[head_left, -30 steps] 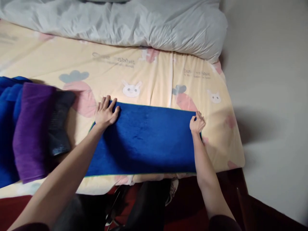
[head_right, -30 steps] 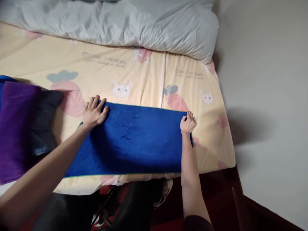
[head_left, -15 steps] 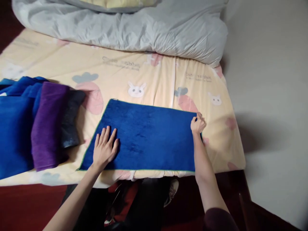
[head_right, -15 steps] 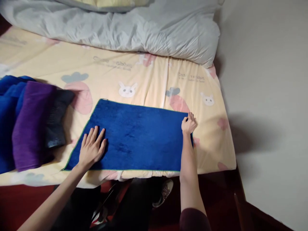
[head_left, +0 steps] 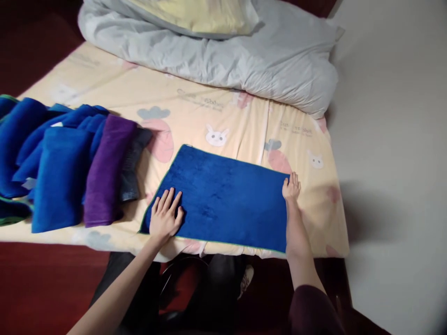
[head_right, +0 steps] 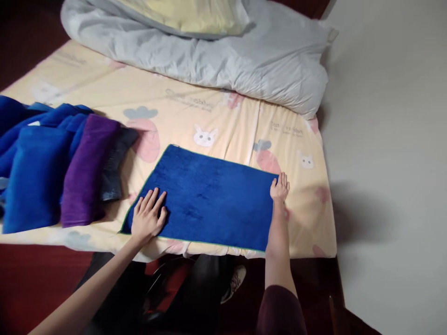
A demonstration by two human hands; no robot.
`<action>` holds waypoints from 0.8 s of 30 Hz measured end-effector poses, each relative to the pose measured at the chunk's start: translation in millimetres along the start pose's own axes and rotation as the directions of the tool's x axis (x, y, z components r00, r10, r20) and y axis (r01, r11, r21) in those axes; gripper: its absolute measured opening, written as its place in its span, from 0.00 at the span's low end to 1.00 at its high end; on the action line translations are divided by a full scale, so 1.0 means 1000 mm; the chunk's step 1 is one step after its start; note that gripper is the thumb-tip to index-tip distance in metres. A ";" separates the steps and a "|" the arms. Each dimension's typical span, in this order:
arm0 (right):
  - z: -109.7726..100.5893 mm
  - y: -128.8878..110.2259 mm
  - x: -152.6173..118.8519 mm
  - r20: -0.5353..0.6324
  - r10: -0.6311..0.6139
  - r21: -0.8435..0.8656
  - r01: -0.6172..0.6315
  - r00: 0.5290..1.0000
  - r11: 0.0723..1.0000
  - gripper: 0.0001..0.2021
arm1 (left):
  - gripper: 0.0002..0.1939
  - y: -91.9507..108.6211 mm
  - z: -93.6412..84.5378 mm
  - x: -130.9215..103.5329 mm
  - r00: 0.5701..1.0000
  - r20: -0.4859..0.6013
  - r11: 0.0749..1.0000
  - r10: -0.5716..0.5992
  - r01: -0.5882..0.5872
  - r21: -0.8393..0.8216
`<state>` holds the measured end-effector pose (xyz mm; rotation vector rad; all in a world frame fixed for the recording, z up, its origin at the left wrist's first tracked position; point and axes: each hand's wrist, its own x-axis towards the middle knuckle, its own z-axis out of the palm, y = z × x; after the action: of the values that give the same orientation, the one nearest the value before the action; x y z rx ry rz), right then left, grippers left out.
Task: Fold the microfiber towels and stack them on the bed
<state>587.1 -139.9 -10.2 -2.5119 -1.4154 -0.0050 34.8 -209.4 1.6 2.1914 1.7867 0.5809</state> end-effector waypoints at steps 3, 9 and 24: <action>-0.014 -0.006 -0.008 0.145 -0.028 -0.061 0.037 0.989 0.997 0.33 | 0.34 0.000 0.000 0.001 1.000 -0.011 1.000 -0.001 0.000 -0.016; -0.035 0.003 -0.123 0.188 -0.155 -0.076 0.171 0.970 0.982 0.35 | 0.34 0.001 0.000 0.002 1.000 -0.028 0.998 0.001 -0.003 -0.065; -0.077 0.072 -0.304 0.218 0.002 -0.062 0.011 0.976 0.998 0.37 | 0.35 0.000 -0.013 -0.065 1.000 -0.009 0.993 0.017 -0.018 -0.119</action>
<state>496.6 -448.2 9.0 -2.6275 -1.5240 0.2355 18.4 -273.6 4.2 2.1294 1.6925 0.6827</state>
